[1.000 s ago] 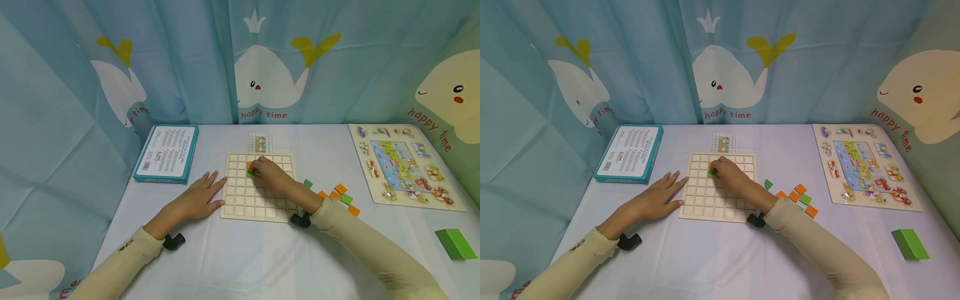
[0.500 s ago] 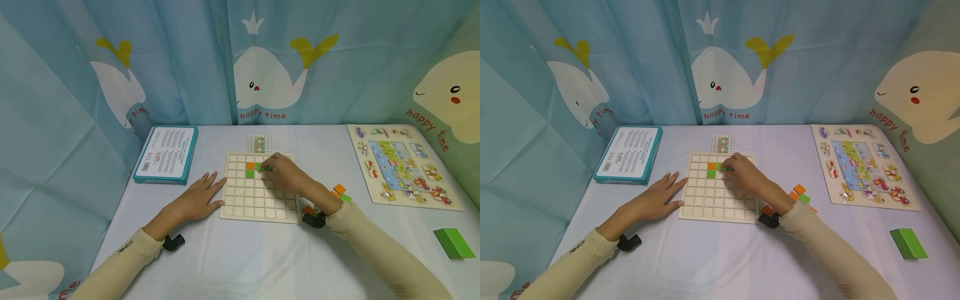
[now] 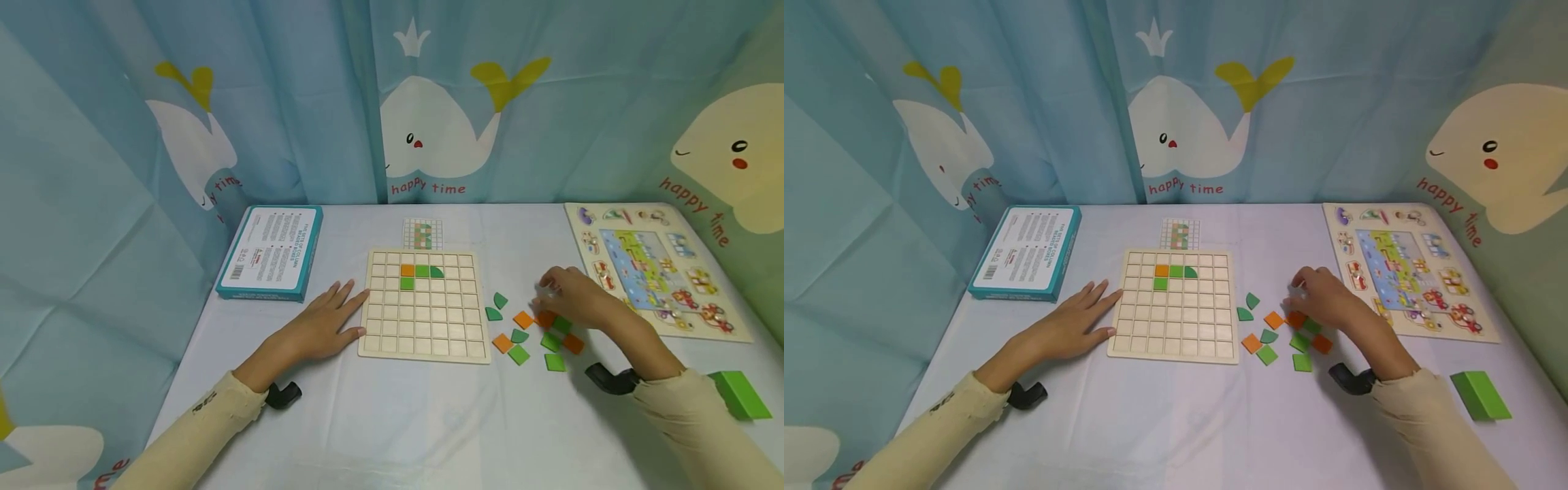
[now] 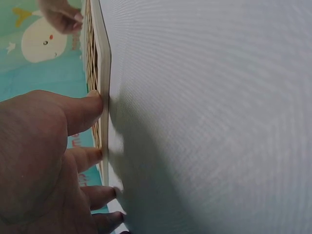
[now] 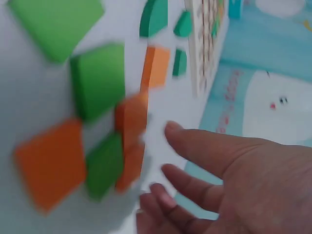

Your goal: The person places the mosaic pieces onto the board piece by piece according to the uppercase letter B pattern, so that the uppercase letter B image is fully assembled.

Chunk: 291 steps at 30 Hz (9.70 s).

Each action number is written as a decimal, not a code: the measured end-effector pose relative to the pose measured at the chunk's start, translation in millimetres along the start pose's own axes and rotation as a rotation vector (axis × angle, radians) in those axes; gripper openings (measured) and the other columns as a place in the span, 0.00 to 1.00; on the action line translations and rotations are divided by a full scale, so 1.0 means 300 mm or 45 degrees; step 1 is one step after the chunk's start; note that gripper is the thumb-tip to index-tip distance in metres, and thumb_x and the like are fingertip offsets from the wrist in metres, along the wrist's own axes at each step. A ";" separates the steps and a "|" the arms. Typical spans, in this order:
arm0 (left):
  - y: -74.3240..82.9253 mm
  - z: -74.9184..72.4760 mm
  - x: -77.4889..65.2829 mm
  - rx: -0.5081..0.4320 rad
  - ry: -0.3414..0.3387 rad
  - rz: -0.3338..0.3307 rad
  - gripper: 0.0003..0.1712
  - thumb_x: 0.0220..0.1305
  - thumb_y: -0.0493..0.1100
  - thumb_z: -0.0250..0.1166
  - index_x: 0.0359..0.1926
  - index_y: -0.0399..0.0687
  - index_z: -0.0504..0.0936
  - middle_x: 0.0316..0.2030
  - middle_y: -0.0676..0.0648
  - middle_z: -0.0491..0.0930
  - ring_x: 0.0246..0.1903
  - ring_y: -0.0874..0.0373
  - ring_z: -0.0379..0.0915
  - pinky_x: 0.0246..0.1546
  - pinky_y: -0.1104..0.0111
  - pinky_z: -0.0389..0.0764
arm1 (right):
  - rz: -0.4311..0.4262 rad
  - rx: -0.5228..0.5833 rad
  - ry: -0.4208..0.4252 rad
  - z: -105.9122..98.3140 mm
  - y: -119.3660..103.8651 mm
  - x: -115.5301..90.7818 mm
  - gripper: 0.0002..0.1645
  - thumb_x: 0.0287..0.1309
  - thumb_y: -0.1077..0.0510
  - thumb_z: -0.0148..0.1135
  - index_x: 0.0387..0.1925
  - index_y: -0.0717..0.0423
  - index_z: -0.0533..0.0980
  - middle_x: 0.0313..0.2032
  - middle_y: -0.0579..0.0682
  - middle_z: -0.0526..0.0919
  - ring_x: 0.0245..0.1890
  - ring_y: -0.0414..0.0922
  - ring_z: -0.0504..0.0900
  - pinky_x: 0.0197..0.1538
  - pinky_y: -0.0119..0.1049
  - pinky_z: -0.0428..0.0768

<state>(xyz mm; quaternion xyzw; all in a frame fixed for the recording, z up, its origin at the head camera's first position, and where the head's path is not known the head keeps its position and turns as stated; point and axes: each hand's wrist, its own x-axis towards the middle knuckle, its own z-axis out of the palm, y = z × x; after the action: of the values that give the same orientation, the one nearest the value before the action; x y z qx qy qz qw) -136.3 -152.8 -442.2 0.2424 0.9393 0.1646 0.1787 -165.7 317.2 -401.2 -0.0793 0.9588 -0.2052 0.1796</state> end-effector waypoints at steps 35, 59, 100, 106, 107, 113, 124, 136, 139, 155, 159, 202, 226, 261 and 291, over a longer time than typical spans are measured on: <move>0.005 -0.007 0.004 0.016 -0.020 -0.013 0.42 0.81 0.63 0.54 0.86 0.59 0.50 0.85 0.40 0.41 0.84 0.37 0.33 0.81 0.42 0.48 | -0.171 0.064 0.210 0.070 0.053 0.051 0.18 0.72 0.63 0.65 0.56 0.71 0.77 0.48 0.67 0.77 0.47 0.58 0.75 0.52 0.57 0.78; 0.000 -0.001 0.004 0.018 -0.005 -0.011 0.43 0.80 0.64 0.54 0.86 0.59 0.50 0.85 0.40 0.42 0.84 0.36 0.34 0.80 0.41 0.48 | -0.325 0.100 0.136 0.137 -0.262 0.179 0.17 0.74 0.64 0.63 0.59 0.69 0.76 0.54 0.66 0.75 0.55 0.62 0.79 0.58 0.54 0.82; 0.004 -0.005 0.003 0.038 -0.013 -0.027 0.43 0.80 0.63 0.54 0.86 0.60 0.49 0.85 0.41 0.41 0.84 0.37 0.34 0.80 0.41 0.49 | -0.413 0.109 0.201 0.075 -0.262 0.124 0.15 0.74 0.67 0.60 0.58 0.65 0.80 0.53 0.63 0.80 0.51 0.58 0.81 0.53 0.54 0.83; -0.001 -0.009 0.004 0.037 -0.008 -0.025 0.43 0.80 0.63 0.54 0.86 0.60 0.49 0.85 0.41 0.40 0.84 0.37 0.33 0.80 0.41 0.49 | -0.291 0.059 0.143 0.016 -0.168 0.050 0.17 0.74 0.60 0.63 0.58 0.66 0.79 0.52 0.64 0.80 0.50 0.58 0.80 0.53 0.56 0.81; -0.001 -0.010 0.003 0.033 -0.008 -0.026 0.43 0.80 0.63 0.54 0.86 0.60 0.49 0.85 0.41 0.40 0.84 0.37 0.33 0.80 0.40 0.49 | -0.262 0.062 0.108 0.015 -0.153 0.037 0.18 0.74 0.59 0.63 0.58 0.66 0.78 0.53 0.65 0.79 0.51 0.59 0.79 0.53 0.56 0.81; -0.002 -0.010 0.004 0.028 -0.007 -0.028 0.43 0.80 0.64 0.54 0.86 0.60 0.49 0.85 0.41 0.40 0.84 0.37 0.33 0.80 0.40 0.48 | -0.101 -0.008 -0.067 0.022 -0.077 -0.025 0.25 0.70 0.53 0.68 0.59 0.68 0.76 0.54 0.69 0.77 0.50 0.61 0.80 0.53 0.58 0.82; -0.003 -0.006 0.008 0.044 -0.004 -0.021 0.43 0.80 0.63 0.54 0.86 0.59 0.50 0.85 0.40 0.41 0.84 0.37 0.34 0.81 0.42 0.49 | -0.135 -0.124 0.019 0.056 0.002 -0.053 0.17 0.66 0.63 0.70 0.53 0.65 0.78 0.49 0.66 0.79 0.47 0.60 0.80 0.49 0.58 0.83; 0.004 -0.004 0.008 0.049 -0.025 -0.032 0.43 0.80 0.64 0.54 0.86 0.59 0.50 0.85 0.41 0.41 0.84 0.37 0.34 0.81 0.43 0.49 | -0.132 0.007 0.071 0.066 0.042 -0.029 0.16 0.74 0.63 0.62 0.58 0.67 0.76 0.53 0.69 0.75 0.50 0.61 0.78 0.52 0.58 0.80; 0.004 -0.003 0.007 0.046 -0.019 -0.024 0.43 0.80 0.63 0.54 0.86 0.58 0.51 0.85 0.40 0.42 0.83 0.36 0.35 0.80 0.42 0.50 | -0.147 0.025 0.113 0.075 0.043 -0.022 0.17 0.74 0.63 0.62 0.58 0.68 0.75 0.52 0.69 0.76 0.49 0.61 0.78 0.52 0.59 0.80; 0.001 0.001 0.009 0.029 -0.010 -0.014 0.43 0.80 0.63 0.54 0.86 0.58 0.51 0.85 0.40 0.42 0.83 0.36 0.34 0.80 0.42 0.50 | -0.073 0.107 0.203 0.113 -0.095 0.060 0.22 0.76 0.61 0.60 0.62 0.74 0.74 0.54 0.73 0.76 0.53 0.66 0.78 0.54 0.60 0.81; -0.002 0.000 0.007 0.038 -0.013 -0.018 0.43 0.80 0.63 0.54 0.86 0.59 0.51 0.85 0.40 0.42 0.84 0.37 0.34 0.80 0.41 0.50 | -0.124 0.127 0.169 0.133 -0.193 0.075 0.20 0.76 0.62 0.61 0.61 0.72 0.75 0.54 0.70 0.76 0.53 0.63 0.79 0.52 0.54 0.83; -0.005 0.000 0.010 0.048 -0.026 -0.011 0.43 0.80 0.64 0.53 0.86 0.60 0.49 0.85 0.41 0.41 0.84 0.37 0.33 0.80 0.41 0.49 | -0.661 0.015 0.208 0.283 -0.486 0.141 0.14 0.68 0.64 0.70 0.53 0.62 0.84 0.52 0.56 0.82 0.50 0.51 0.80 0.54 0.49 0.82; 0.004 -0.003 0.011 0.049 -0.026 -0.026 0.43 0.80 0.63 0.54 0.86 0.59 0.50 0.85 0.40 0.42 0.84 0.37 0.34 0.80 0.42 0.50 | -0.109 0.057 0.012 0.013 -0.008 -0.121 0.24 0.72 0.56 0.66 0.61 0.67 0.75 0.57 0.69 0.76 0.55 0.65 0.78 0.51 0.60 0.80; -0.001 -0.001 0.011 0.055 -0.027 -0.014 0.43 0.80 0.64 0.53 0.86 0.59 0.50 0.85 0.40 0.41 0.84 0.37 0.34 0.81 0.42 0.50 | -0.158 0.062 0.202 0.096 0.002 0.030 0.18 0.73 0.65 0.63 0.57 0.73 0.75 0.50 0.71 0.76 0.49 0.63 0.77 0.55 0.62 0.78; 0.003 -0.012 0.005 0.036 -0.033 -0.017 0.43 0.80 0.62 0.55 0.86 0.59 0.50 0.85 0.40 0.41 0.83 0.36 0.34 0.80 0.40 0.50 | -0.504 0.060 0.145 0.254 -0.400 0.153 0.16 0.69 0.66 0.68 0.55 0.67 0.78 0.50 0.60 0.78 0.51 0.56 0.82 0.56 0.48 0.85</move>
<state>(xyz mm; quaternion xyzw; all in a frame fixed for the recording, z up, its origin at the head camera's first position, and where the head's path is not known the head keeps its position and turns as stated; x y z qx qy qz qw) -138.6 -152.0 -439.2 0.2407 0.9407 0.1469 0.1885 -169.9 170.5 -429.8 -0.2501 0.9281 -0.2630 0.0830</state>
